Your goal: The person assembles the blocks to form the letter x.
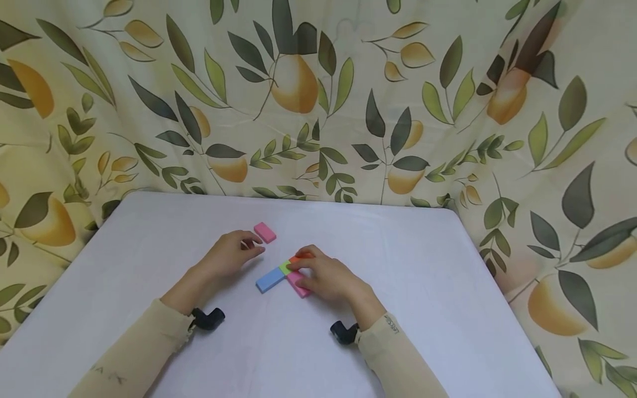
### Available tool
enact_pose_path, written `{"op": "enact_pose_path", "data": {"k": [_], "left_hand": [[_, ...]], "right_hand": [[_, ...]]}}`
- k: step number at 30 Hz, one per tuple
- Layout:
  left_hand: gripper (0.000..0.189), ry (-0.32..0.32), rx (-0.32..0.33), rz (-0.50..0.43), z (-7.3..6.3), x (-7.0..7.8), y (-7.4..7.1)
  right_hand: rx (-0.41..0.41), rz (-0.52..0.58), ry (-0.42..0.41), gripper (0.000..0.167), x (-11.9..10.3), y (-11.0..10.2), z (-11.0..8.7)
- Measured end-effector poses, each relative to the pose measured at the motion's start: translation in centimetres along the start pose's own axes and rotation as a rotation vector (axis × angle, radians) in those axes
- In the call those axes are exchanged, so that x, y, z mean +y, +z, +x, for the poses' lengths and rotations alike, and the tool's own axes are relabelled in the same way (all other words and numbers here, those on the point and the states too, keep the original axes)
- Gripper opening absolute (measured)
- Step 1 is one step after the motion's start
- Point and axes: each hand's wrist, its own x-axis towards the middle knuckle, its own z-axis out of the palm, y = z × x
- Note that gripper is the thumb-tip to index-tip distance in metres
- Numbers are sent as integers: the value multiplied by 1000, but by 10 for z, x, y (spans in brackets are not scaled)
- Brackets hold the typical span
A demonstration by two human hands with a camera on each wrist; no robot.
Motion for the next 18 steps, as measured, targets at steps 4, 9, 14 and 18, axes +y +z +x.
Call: {"op": "enact_pose_path", "data": {"k": [4,9,14,18], "left_hand": [[26,-10,10,-11,5,-2,-3],[28,-9,25,-19,13,-3,-5],[33,12,48,-27,18,-4,-6],[37,39,63,-35,21,-5,-5]], "right_hand": [[-3,0,3,38,0,0,0],[-7,7,11,38,0,0,0],[-9,13,14,38,1,0,1],[-11,17,15,38,1,0,1]]}}
